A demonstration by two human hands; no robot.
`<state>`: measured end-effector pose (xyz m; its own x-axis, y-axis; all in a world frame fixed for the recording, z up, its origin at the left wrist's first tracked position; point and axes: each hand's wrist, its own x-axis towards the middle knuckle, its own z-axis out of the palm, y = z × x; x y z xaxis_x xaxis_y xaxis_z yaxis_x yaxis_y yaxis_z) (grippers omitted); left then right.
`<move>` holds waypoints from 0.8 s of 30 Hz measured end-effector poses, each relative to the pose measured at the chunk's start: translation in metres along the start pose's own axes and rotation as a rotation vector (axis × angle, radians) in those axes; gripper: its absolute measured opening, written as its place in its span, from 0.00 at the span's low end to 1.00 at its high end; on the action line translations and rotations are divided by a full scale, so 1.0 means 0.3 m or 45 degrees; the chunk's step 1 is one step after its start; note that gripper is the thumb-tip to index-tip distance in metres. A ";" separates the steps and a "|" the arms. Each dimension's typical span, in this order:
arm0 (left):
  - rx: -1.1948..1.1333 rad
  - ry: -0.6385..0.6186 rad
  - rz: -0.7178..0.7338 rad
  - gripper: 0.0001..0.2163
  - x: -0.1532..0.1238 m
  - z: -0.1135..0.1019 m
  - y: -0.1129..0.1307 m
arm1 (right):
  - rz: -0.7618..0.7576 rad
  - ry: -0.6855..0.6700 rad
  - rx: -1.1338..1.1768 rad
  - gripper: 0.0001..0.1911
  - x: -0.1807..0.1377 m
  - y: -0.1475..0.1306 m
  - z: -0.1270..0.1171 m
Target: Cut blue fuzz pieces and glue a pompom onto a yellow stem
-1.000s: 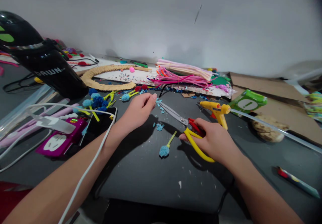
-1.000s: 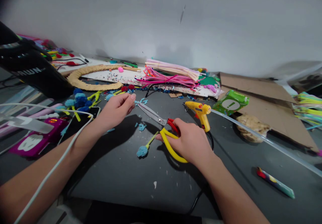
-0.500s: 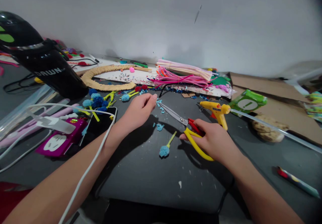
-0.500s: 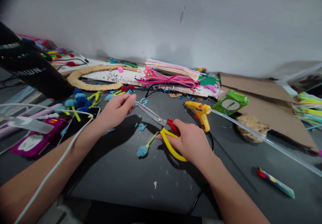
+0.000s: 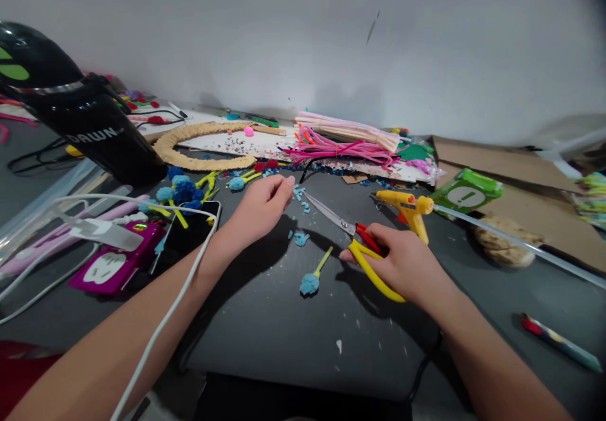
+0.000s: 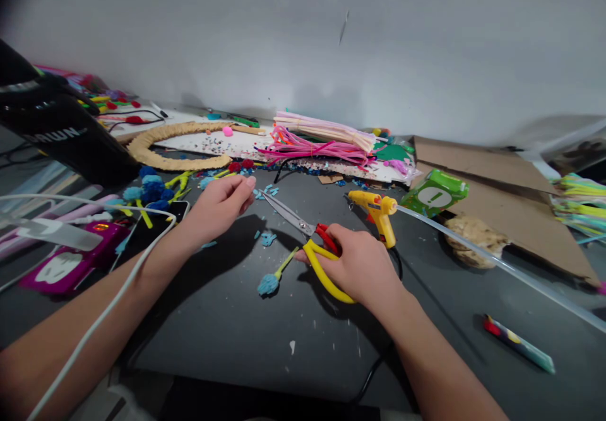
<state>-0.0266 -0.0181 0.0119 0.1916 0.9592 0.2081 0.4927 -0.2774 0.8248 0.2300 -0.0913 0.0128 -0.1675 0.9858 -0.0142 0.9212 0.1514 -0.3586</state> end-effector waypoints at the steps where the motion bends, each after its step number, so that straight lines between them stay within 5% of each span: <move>1: 0.000 0.003 0.002 0.20 0.000 0.000 -0.002 | 0.005 0.011 -0.011 0.27 -0.001 0.002 0.001; 24: 0.005 -0.041 0.027 0.19 -0.001 0.003 -0.014 | 0.009 0.056 -0.059 0.28 0.003 0.000 0.007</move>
<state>-0.0280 -0.0171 0.0078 0.2291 0.9508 0.2084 0.4913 -0.2978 0.8185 0.2292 -0.0906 0.0108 -0.1466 0.9889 0.0250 0.9378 0.1470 -0.3146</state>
